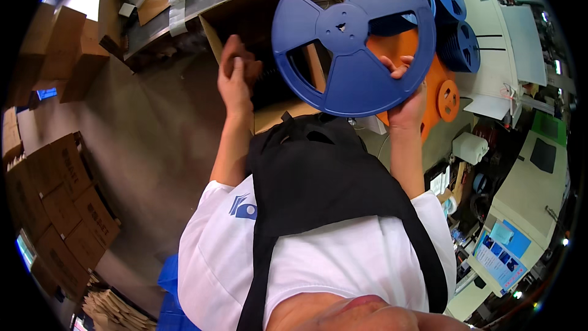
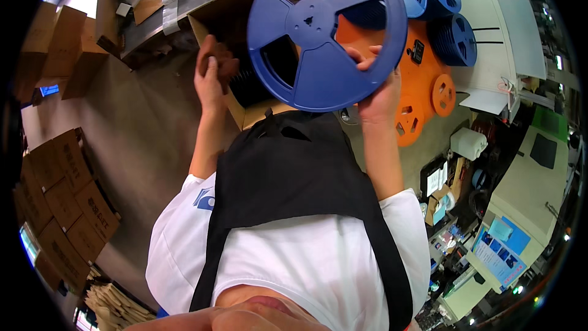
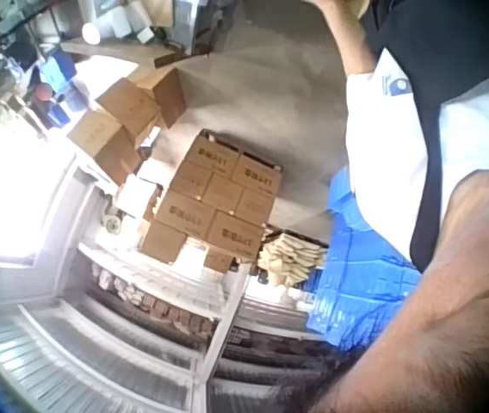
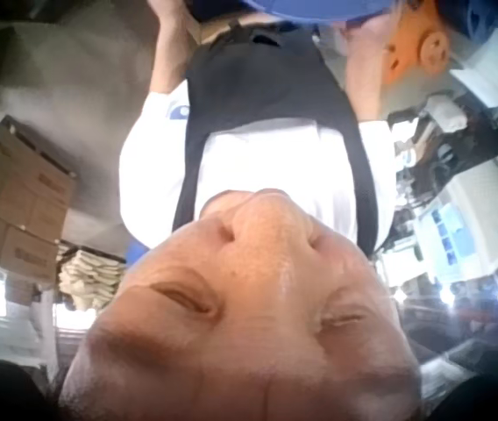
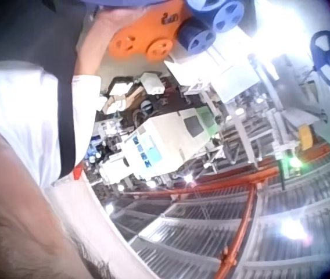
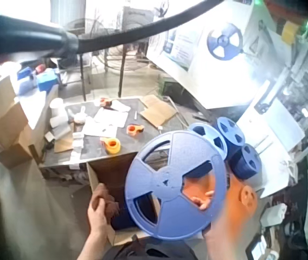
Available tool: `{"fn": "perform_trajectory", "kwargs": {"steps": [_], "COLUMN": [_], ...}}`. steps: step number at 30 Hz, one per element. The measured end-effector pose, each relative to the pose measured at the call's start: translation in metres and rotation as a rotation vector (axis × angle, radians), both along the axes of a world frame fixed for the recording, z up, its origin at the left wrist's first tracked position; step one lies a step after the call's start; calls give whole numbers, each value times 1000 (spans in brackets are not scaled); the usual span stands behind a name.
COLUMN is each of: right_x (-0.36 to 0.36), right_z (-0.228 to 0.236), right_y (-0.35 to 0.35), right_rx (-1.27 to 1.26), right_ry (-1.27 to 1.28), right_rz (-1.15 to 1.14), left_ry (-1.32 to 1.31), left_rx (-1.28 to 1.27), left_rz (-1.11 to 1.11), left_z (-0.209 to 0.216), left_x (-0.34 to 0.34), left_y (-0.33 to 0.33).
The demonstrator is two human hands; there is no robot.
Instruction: The person wipes blue and orange plastic reels with a cloth and places the blue ones into a cardboard box.
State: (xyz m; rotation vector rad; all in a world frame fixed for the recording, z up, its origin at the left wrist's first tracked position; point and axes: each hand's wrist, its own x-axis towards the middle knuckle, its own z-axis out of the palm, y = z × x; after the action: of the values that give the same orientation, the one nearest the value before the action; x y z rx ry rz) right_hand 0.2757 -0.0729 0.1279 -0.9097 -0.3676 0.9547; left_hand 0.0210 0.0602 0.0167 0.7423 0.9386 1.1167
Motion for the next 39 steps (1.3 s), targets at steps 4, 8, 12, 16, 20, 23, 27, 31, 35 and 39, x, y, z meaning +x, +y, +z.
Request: {"fn": "perform_trajectory", "kwargs": {"steps": [4,8,12,16,20,23,27,31,35,39], "right_x": [-88,-134,-108,-60,-29,-23,-18,-14,-11,-16], "right_z": [34,45,42,30,-1,-2,-12,-22,-13,-29], "right_y": [27,27,14,1,-7,-4,-12,-17,-23,-17], "right_rx": [-107,146,308,31,-144,-302,-233,-239,-277,-192], "right_ry": [-581,-1453,-1549,-1535,-972,-704,-619,-824,-1436,-741], "right_rz": [223,753,782,237,-2,-78,-82,40,245,48], "left_ry": [-430,-815,-1448,-982,-955,-925,-896,-869,-839,-819], "left_rx": [-6,-290,-398,-429,-452,-470,-489,-514,-530,-544], "left_rz": [-315,-411,-564,-394,-411,-431,-464,-477,-506,-586], "left_z": [31,37,31,39,34,28,25,21,18,14], "left_x": [49,70,31,30,18,17,15,11,6,1], "left_y": [-15,-29,-34,-46,-48,-52,-53,-54,-56,-59]}}
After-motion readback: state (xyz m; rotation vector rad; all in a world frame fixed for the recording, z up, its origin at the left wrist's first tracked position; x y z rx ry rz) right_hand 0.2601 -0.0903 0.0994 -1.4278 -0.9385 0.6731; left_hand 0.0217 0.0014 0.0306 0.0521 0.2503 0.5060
